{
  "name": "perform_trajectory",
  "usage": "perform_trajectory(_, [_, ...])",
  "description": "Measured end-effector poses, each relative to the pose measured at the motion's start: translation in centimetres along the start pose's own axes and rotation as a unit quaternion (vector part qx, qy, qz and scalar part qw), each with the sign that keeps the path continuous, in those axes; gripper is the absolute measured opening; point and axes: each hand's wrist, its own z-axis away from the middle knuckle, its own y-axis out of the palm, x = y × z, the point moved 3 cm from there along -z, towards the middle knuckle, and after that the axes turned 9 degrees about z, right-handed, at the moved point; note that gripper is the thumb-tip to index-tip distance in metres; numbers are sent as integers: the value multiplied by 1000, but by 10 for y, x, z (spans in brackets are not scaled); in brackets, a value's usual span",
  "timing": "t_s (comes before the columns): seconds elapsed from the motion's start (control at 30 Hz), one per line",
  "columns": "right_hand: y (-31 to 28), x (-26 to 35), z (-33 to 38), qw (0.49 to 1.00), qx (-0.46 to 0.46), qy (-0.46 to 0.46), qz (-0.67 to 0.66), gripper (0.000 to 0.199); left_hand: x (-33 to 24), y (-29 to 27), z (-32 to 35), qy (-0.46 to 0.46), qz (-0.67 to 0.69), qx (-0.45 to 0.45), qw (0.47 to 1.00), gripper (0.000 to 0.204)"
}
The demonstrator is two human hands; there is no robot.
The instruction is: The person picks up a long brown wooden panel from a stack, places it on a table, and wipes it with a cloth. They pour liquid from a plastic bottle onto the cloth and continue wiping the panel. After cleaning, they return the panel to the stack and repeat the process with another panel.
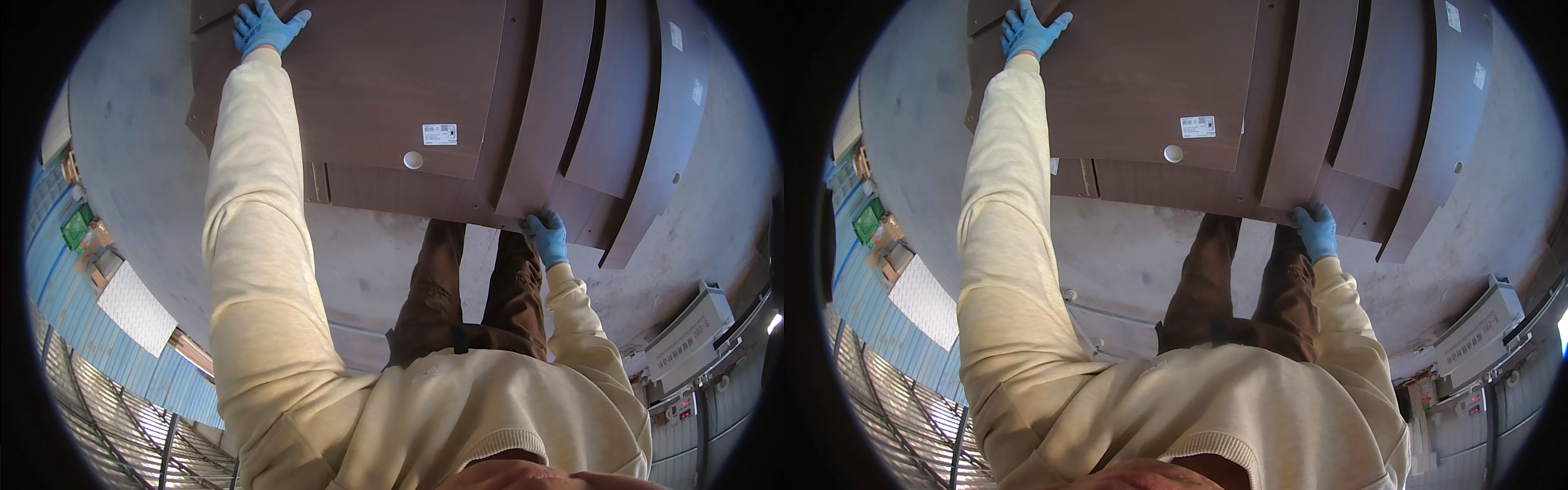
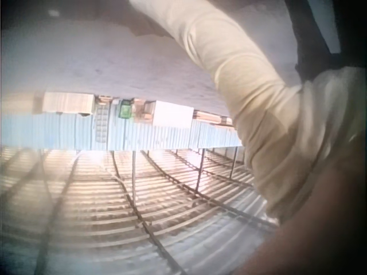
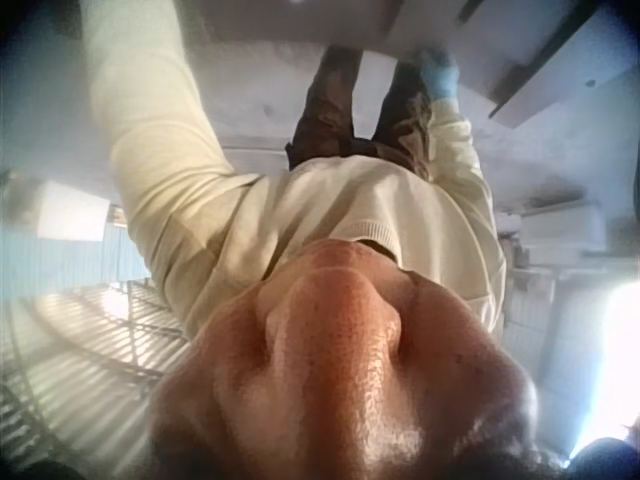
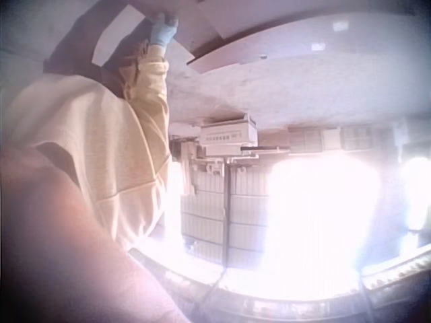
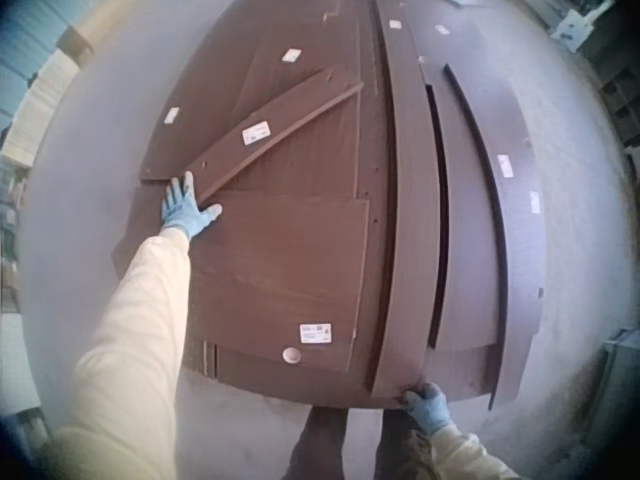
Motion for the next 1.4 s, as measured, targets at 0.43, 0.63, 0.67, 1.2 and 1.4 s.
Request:
perform_trajectory(0.43, [1,-14,3,992,-44,-56,104,34,8,14,-10,87,-239,-181,950,81])
perform_trajectory(0.63, [-3,-2,-1,976,-45,-86,193,42,3,-62,27,149,20,-156,976,49])
perform_trajectory(0.67, [-5,5,1,969,-49,-55,235,44,0,-74,39,174,42,-163,970,48])
perform_trajectory(1.2, [127,174,173,882,191,-413,125,61,-13,-93,397,-180,701,-231,650,37])
perform_trajectory(1.4, [115,195,172,789,-11,-453,415,57,-22,-30,469,-254,849,-231,403,59])
